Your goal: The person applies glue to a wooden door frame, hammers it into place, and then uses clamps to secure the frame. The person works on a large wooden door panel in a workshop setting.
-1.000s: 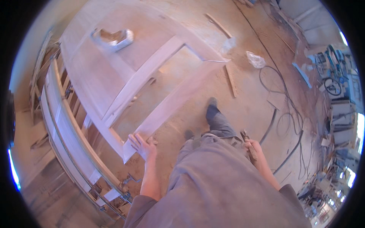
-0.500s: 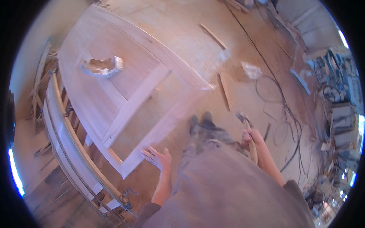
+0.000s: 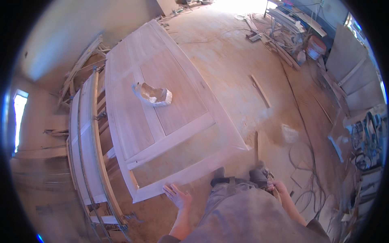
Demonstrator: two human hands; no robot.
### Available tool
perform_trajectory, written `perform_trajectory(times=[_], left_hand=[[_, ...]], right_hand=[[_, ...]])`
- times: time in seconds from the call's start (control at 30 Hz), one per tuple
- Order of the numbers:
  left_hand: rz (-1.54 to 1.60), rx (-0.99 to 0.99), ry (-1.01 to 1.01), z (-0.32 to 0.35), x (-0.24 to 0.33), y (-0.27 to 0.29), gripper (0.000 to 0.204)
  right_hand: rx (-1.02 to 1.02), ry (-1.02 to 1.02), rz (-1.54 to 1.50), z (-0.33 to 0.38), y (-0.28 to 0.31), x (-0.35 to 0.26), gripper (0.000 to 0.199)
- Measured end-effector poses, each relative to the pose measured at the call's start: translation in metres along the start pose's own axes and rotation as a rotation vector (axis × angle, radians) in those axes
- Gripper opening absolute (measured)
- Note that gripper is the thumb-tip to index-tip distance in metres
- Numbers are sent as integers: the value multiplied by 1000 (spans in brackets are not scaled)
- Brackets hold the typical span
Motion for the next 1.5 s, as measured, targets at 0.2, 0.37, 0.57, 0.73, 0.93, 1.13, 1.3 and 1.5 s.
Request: perform_trajectory(times=[0.2, 0.37, 0.57, 0.73, 0.93, 1.13, 1.3, 1.5], left_hand=[[-95, 75, 203, -28, 23, -21, 67], [44, 0, 325, -28, 69, -43, 57], [7, -48, 318, -36, 177, -29, 66], [42, -34, 371, -37, 181, -29, 75], [132, 88, 491, -52, 201, -32, 76], [76, 208, 655, -69, 194, -53, 72], [32, 213, 832, -84, 191, -59, 68], [59, -473, 969, -143, 159, -59, 70]], right_hand=[[-20, -21, 93, 16, 58, -101, 6], [127, -56, 54, 99, 90, -151, 14], [133, 49, -81, 174, 99, -215, 26], [197, 139, -92, 190, 89, -250, 25], [152, 19, 109, 160, 84, -308, 22], [345, 66, 392, 130, 2, -377, 15], [223, -132, 214, 99, -82, -464, 15], [310, -200, 463, 95, -291, -513, 20]])
Point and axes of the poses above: each hand's wrist, its own z-axis away from the middle knuckle, its own y-axis out of the back of the hand, x = y × z, the point moved 1 cm from there along -z, towards the middle knuckle, and after that the axes turned 15 degrees about -y, right-handed, at the moved point
